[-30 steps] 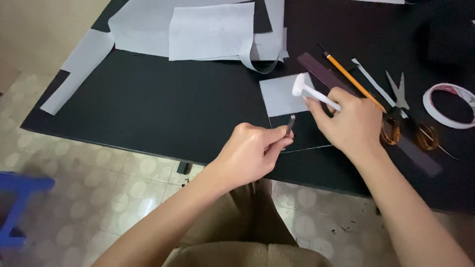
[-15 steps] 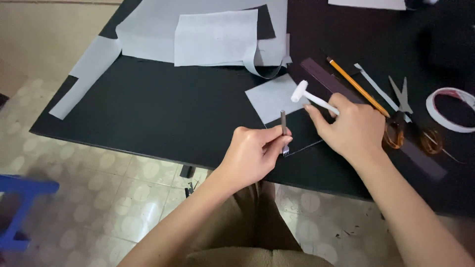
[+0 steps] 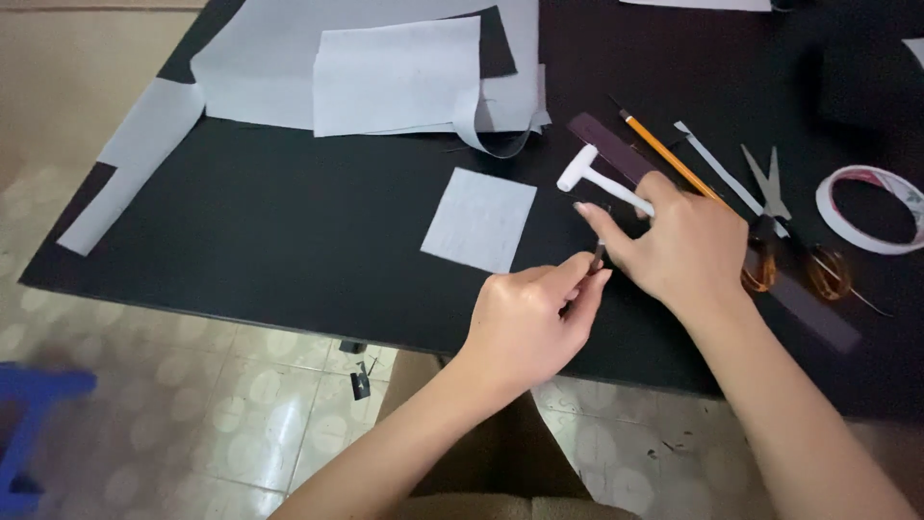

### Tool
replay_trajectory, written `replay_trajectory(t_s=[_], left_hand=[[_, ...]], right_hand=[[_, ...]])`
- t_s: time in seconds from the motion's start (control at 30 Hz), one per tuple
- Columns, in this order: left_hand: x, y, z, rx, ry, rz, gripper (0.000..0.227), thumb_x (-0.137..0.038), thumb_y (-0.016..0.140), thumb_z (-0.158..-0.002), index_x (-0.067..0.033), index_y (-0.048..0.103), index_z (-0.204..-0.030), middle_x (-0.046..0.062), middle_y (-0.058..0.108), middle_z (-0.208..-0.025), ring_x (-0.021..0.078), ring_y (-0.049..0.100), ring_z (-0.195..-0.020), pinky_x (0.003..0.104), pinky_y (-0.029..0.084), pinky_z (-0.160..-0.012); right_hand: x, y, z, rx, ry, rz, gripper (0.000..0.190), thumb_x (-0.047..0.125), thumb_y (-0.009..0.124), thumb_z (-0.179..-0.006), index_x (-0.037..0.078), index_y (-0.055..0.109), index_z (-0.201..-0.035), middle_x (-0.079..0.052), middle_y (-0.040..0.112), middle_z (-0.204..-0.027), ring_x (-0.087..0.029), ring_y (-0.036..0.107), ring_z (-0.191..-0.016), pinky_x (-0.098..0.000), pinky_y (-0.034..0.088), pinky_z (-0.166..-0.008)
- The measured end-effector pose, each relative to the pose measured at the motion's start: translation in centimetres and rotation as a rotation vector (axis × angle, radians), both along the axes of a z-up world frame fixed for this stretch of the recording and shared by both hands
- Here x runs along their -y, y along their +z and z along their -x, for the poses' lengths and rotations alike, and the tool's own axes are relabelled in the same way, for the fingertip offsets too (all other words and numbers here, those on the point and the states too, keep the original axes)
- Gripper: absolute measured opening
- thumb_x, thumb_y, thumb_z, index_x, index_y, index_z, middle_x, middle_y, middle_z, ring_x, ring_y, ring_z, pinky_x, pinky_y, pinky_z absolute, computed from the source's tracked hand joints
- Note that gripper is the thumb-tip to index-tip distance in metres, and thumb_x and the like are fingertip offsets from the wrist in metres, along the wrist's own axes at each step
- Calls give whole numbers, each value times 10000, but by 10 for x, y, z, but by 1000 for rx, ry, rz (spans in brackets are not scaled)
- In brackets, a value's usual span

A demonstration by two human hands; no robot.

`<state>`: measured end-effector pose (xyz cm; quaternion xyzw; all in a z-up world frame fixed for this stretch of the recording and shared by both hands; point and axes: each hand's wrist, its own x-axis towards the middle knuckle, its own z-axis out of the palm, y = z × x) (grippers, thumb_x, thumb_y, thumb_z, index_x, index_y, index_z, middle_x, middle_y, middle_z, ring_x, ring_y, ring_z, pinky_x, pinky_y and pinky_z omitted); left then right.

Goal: Punching a series of holes in a small piece of leather using a multi-prong punch and a hammer.

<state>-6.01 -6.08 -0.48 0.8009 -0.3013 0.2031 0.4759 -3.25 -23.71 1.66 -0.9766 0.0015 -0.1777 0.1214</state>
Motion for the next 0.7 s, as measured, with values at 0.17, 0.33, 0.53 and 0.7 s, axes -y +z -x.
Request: replay_trajectory(t_s=[0.17,0.33,0.53,0.7], left_hand=[[2,11,-7,39,-70,17,156,-52,724,-908,72,760,-996,186,717,-648,250,722,-534,258,577,-487],[4,12,-8,95,-79,136,103,-63,722,-914,33,755,-932,168,711,-632,272,732,-557,269,589,-511],[3,23,-22,137,-112,266,21,-78,750,-891,-64,742,-879,102,761,-743,232,769,-644,285,616,-556],[-16,19,-63,-481,-382,315,224,-86,672,-977,-15,720,-1184,153,778,-917,170,737,-838,346,671,-699]], right_hand=[[2,-11,-3,-87,52,12,528,591,695,-929,69,631,-876,-193,669,-733,-429,725,-787,-493,543,-666],[5,-10,-6,-267,41,105,451,588,607,-915,138,607,-901,-111,691,-847,-394,740,-914,-499,559,-779],[14,-24,-12,-248,73,98,446,588,608,-917,147,544,-893,-125,663,-865,-433,713,-899,-513,532,-766],[11,-19,-15,-178,49,82,357,521,684,-926,167,649,-900,-38,699,-824,-334,749,-869,-458,548,-730]])
